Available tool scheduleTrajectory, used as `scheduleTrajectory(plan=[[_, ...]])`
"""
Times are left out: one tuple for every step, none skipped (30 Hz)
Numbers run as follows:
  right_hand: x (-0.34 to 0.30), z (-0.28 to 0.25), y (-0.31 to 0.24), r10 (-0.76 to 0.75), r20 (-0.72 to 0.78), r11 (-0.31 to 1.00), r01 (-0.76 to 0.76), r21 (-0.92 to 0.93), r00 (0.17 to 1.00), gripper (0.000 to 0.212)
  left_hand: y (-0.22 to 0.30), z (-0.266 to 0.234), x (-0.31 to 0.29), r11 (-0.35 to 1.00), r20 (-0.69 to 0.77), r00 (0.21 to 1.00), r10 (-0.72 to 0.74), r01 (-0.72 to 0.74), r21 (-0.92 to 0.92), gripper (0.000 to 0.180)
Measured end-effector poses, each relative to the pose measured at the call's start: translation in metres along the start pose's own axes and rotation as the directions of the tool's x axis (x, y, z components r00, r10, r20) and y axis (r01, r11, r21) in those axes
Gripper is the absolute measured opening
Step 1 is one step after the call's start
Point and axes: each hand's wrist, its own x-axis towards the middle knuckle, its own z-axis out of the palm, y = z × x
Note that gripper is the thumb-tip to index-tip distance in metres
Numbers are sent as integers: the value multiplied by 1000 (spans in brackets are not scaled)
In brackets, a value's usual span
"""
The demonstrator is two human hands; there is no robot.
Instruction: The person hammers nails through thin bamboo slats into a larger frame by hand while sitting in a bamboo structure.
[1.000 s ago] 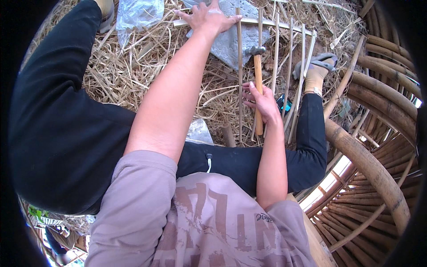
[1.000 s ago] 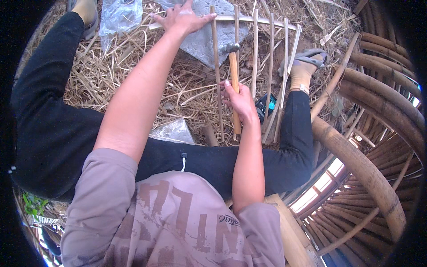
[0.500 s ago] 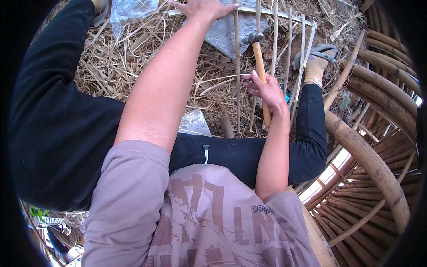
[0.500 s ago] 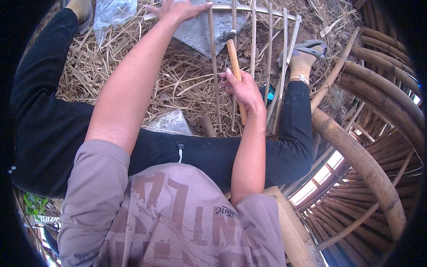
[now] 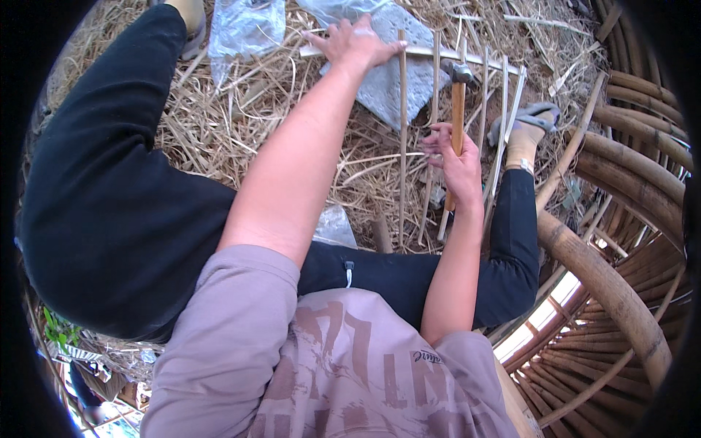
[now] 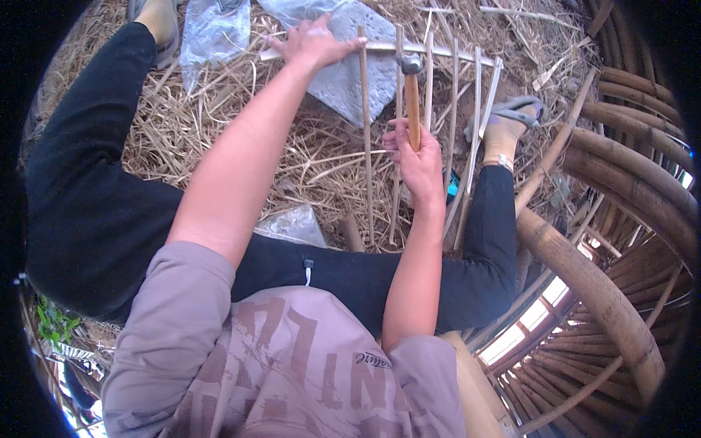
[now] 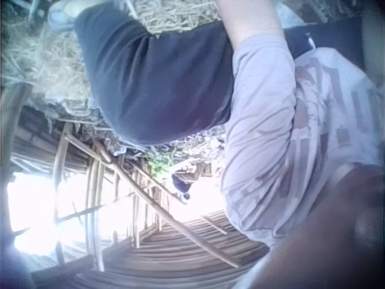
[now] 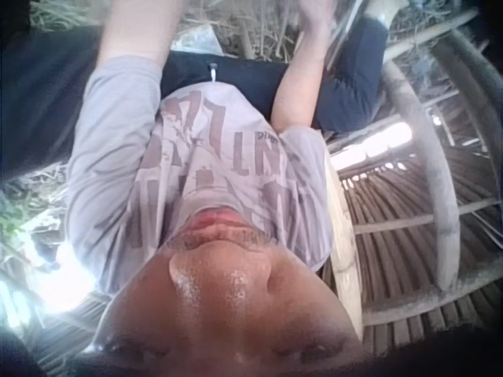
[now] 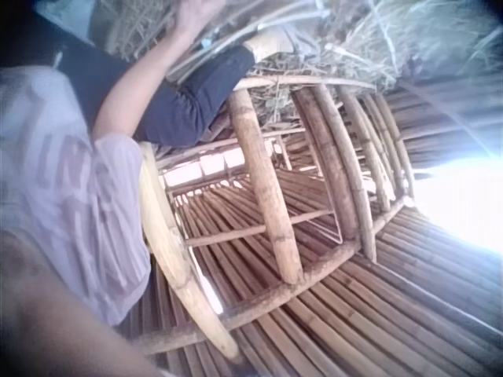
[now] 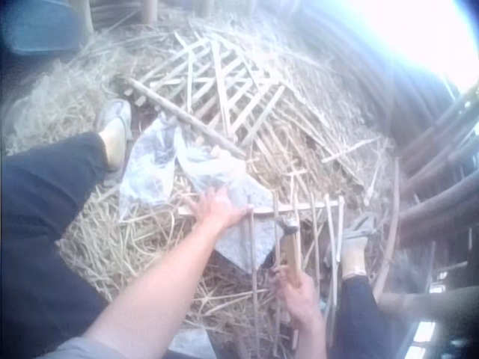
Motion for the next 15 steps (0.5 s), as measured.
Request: scheduleTrajectory(plan=[[3, 0, -2, 15, -62, 1000, -15, 2, 998, 25, 2, -2, -1, 1000, -10, 1000, 5, -5, 0, 100], [8, 1, -5, -25, -155, 988, 1, -154, 988, 29, 4, -3, -4, 1000, 9, 1000, 7, -7, -9, 101], [15, 5, -5, -36, -156, 988, 12, -151, 987, 29, 5, -5, -5, 1000, 29, 1000, 8, -8, -17, 101], [23, 11, -2, -141, -214, 970, 92, -227, 967, 30, 3, -5, -5, 1000, 25, 1000, 2, -2, -18, 101], [31, 14, 0, -251, -267, 937, 164, -308, 931, 31, 4, -6, -5, 1000, 13, 1000, 7, -7, -21, 101], [39, 18, 2, -359, -295, 909, 261, -324, 886, 33, 5, -7, -6, 1000, 16, 1000, 12, -11, -27, 101], [43, 22, -3, -369, -292, 907, 273, -321, 883, 33, 3, -8, -6, 999, 20, 1000, 12, -11, -30, 101], [47, 26, -9, -359, -316, 907, 248, -340, 878, 32, 4, -9, -7, 999, 40, 999, 8, -6, -43, 100], [50, 29, -15, -349, -341, 907, 223, -357, 873, 32, 5, -10, -8, 999, 28, 1000, 6, -5, -42, 100], [52, 33, -24, -357, -369, 898, 206, -388, 858, 34, 5, -10, -9, 999, 24, 1000, 4, -3, -43, 99], [57, 36, -31, -364, -365, 898, 218, -382, 857, 34, 5, -11, -10, 999, 20, 1000, 1, 0, -44, 99], [62, 37, -37, -353, -354, 861, 152, -486, 866, 36, 5, -12, -10, 999, 36, 999, -3, 4, -47, 100], [67, 38, -43, -340, -344, 808, 85, -583, 875, 38, 5, -13, -10, 999, 25, 1000, -6, 7, -43, 100], [71, 39, -50, -338, -333, 790, 73, -609, 880, 42, 5, -14, -11, 999, 36, 999, -3, 5, -48, 100], [75, 40, -51, -343, -329, 793, 84, -604, 880, 42, 5, -14, -11, 999, 48, 999, 0, 3, -53, 101]])
